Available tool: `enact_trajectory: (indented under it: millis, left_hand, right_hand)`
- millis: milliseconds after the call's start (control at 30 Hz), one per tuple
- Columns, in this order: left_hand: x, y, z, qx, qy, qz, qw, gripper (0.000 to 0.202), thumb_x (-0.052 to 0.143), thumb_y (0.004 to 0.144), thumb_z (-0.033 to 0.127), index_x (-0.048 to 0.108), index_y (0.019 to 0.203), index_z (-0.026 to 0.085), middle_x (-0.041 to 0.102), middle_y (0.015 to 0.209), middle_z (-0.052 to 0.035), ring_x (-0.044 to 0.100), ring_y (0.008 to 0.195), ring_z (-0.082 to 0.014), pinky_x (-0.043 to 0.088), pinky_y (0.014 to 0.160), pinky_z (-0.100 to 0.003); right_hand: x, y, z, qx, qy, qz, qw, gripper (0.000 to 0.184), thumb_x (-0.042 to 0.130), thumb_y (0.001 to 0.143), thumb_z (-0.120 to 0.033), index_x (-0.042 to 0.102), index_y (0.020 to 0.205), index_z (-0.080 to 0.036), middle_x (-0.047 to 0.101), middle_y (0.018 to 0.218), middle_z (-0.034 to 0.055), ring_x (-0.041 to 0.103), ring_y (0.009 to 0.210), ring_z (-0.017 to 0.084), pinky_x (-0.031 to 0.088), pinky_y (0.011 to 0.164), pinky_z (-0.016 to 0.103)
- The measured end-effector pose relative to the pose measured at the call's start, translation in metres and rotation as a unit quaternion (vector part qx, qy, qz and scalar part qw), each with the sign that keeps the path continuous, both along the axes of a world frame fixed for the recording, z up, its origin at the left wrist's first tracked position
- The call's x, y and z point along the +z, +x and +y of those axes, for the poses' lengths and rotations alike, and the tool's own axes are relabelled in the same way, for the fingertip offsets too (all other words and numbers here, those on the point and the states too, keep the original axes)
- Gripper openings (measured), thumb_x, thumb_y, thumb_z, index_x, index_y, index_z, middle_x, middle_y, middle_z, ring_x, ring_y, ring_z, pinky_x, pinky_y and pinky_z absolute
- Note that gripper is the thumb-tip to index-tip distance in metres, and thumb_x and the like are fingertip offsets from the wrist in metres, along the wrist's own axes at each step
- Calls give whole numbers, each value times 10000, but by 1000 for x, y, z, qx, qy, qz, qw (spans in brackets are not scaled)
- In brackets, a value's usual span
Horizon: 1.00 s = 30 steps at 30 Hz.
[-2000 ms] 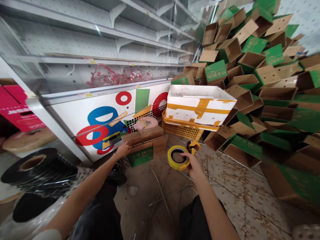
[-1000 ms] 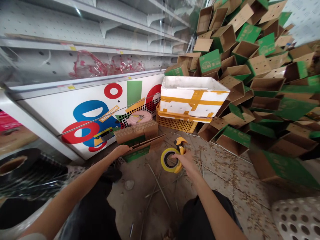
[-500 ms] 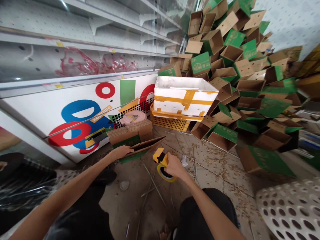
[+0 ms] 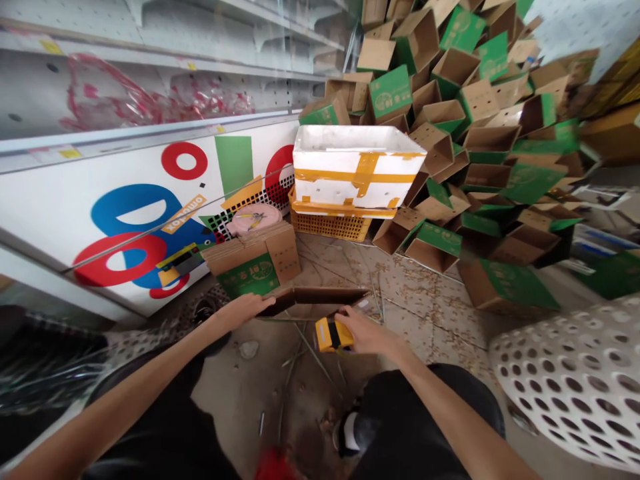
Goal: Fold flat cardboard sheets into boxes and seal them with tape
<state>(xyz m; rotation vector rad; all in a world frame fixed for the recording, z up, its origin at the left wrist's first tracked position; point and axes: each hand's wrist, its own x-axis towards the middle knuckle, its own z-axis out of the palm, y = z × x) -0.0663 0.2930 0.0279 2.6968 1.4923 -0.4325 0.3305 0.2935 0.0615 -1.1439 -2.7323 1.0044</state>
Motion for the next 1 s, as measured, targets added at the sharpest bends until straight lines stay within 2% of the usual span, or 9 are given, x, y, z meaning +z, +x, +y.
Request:
enact_trajectory:
  millis: [167,300,400,500,633,733,833,900,1000]
  left_hand:
    - [4,7,13,88,-19,-38,995,447,452,977,5,571,1379,158,767,1012,-156,777,1015,-299,577,880,-374]
    - [-21,20,16,118,-38,-50,991,449,439,995,70,580,1406,180,774,1069,-165,772,1057,-300,573,903,-374]
    - [-45,26,11,121,-48,-41,991,487,485,940,65,571,1412,152,776,1098,-174,769,1060,-302,573,901,-366]
    - [-63,26,1,125,-47,-35,990,524,486,928,66,534,1447,119,773,1104,-189,767,1067,-305,570,903,-360]
    - [-74,15,-14,148,-48,-11,988,578,488,946,72,455,1522,94,766,1094,-206,771,1043,-304,566,904,-356]
    - [-75,5,-24,150,-69,-5,986,627,543,957,113,406,1569,109,763,1093,-210,768,1061,-316,564,923,-374]
    - [-75,0,-28,131,-80,-14,988,666,588,959,146,391,1595,130,760,1104,-208,757,1095,-330,553,949,-393]
    - [-78,-2,-27,125,-82,-14,989,687,584,962,147,374,1615,143,762,1117,-201,754,1099,-324,548,945,-383]
    - [-84,-2,-27,133,-80,-33,987,710,560,965,135,335,1637,163,768,1120,-177,752,1089,-300,540,933,-354]
  right_hand:
    - [-21,-5,-69,91,-79,22,993,485,816,749,-221,640,1201,-231,542,1438,135,589,1304,284,484,1098,377]
    - [-43,-24,-115,158,-113,18,981,584,777,698,-121,585,1245,-192,509,1440,169,573,1311,294,500,1101,389]
    - [-56,-35,-132,184,-106,-2,977,665,766,606,-69,581,1238,-162,504,1411,191,557,1293,326,515,1084,425]
    - [-66,-40,-138,183,-97,0,978,613,738,629,-56,592,1220,-134,503,1402,219,550,1291,345,524,1064,450]
    - [-60,-47,-141,170,-119,30,978,579,720,679,-51,586,1236,-140,509,1430,216,581,1275,324,517,1062,437]
    - [-38,-49,-142,81,-157,47,983,513,772,763,-184,581,1239,-181,562,1406,181,657,1123,275,530,995,398]
    - [-19,-41,-142,-81,-160,17,984,467,803,809,-380,581,1188,-220,698,1160,128,693,967,285,529,856,377]
    - [-16,-32,-142,-182,-143,7,973,484,800,807,-455,558,1165,-237,735,997,94,706,881,295,509,767,363]
    - [-26,-23,-141,-283,-82,23,955,533,785,794,-527,514,1158,-246,748,922,83,711,804,293,487,695,355]
